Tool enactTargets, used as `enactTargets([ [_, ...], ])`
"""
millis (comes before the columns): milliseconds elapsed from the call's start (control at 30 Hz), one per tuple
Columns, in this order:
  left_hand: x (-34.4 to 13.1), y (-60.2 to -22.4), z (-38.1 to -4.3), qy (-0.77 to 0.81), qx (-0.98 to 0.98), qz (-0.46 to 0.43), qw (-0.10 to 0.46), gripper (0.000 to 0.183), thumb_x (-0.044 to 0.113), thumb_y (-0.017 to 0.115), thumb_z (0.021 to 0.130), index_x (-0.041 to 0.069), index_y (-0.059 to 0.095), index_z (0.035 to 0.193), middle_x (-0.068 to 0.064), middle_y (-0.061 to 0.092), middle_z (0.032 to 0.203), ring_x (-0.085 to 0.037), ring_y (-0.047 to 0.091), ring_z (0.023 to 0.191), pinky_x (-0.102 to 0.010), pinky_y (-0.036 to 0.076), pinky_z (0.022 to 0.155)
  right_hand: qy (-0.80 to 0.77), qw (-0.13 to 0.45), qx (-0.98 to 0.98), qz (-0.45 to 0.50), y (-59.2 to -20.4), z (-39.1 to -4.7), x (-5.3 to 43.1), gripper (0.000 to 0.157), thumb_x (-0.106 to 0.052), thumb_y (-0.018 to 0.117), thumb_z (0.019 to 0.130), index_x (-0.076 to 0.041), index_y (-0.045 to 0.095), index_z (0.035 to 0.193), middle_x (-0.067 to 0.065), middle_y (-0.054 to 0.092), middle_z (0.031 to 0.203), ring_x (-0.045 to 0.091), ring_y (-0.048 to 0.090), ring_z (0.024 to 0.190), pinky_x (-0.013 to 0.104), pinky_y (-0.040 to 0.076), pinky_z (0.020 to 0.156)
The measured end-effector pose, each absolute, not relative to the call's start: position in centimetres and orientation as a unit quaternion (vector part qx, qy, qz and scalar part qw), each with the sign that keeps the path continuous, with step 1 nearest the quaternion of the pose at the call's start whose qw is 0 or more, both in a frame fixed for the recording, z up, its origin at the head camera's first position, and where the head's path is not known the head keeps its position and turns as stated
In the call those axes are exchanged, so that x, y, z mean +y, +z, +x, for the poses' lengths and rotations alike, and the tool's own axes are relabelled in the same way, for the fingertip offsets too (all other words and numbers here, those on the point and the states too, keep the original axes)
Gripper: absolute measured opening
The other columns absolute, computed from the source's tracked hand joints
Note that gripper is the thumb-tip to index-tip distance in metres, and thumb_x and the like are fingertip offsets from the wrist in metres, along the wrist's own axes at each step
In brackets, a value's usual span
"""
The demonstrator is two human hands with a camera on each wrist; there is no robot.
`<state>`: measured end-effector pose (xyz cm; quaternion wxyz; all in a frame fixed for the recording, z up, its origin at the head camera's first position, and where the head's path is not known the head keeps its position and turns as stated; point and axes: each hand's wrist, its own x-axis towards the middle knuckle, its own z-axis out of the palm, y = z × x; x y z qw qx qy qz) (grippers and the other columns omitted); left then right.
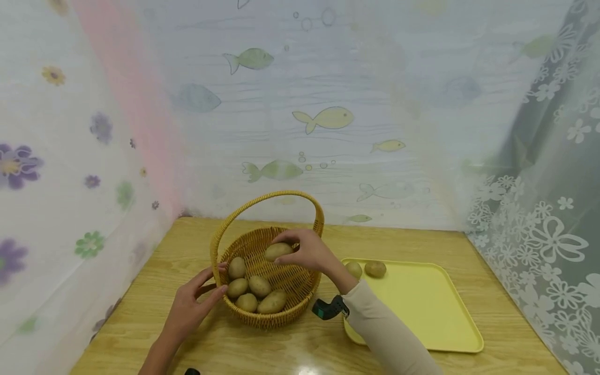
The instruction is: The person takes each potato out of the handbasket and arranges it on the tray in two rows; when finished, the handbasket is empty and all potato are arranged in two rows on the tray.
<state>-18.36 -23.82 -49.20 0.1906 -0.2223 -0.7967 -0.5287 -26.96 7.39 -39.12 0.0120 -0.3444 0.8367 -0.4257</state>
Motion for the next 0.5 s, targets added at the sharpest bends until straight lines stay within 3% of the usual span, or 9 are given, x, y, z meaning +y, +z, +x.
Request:
enactTargets([
  [167,-23.8,-49.1,-18.5,-0.525,-0.796,-0.228,0.196,0.047,-0.002,0.073,0.097,0.003,0.062,0.142,-0.014,0.060,0.145,-0.017,0.056,0.132,-0.027,0.059,0.092,-0.430,-0.001,0.835,-0.345,-38.9,-26.5,8.1,0.038,-0.022,0.089,0.087,-0.013,0.077,0.121,-0.005,0.072,0.115,0.016,0.066,0.106,0.034,0.058,0.082],
  [500,-23.8,-49.3,-18.5,-0.526,-0.795,-0.230,0.196,0.047,-0.003,0.073,0.096,0.002,0.062,0.142,-0.017,0.059,0.145,-0.023,0.057,0.131,-0.028,0.060,0.091,-0.429,-0.018,0.838,-0.337,-38.9,-25.4,9.7,0.034,-0.021,0.088,0.088,-0.015,0.076,0.120,-0.005,0.072,0.109,0.011,0.066,0.087,0.031,0.060,0.074],
])
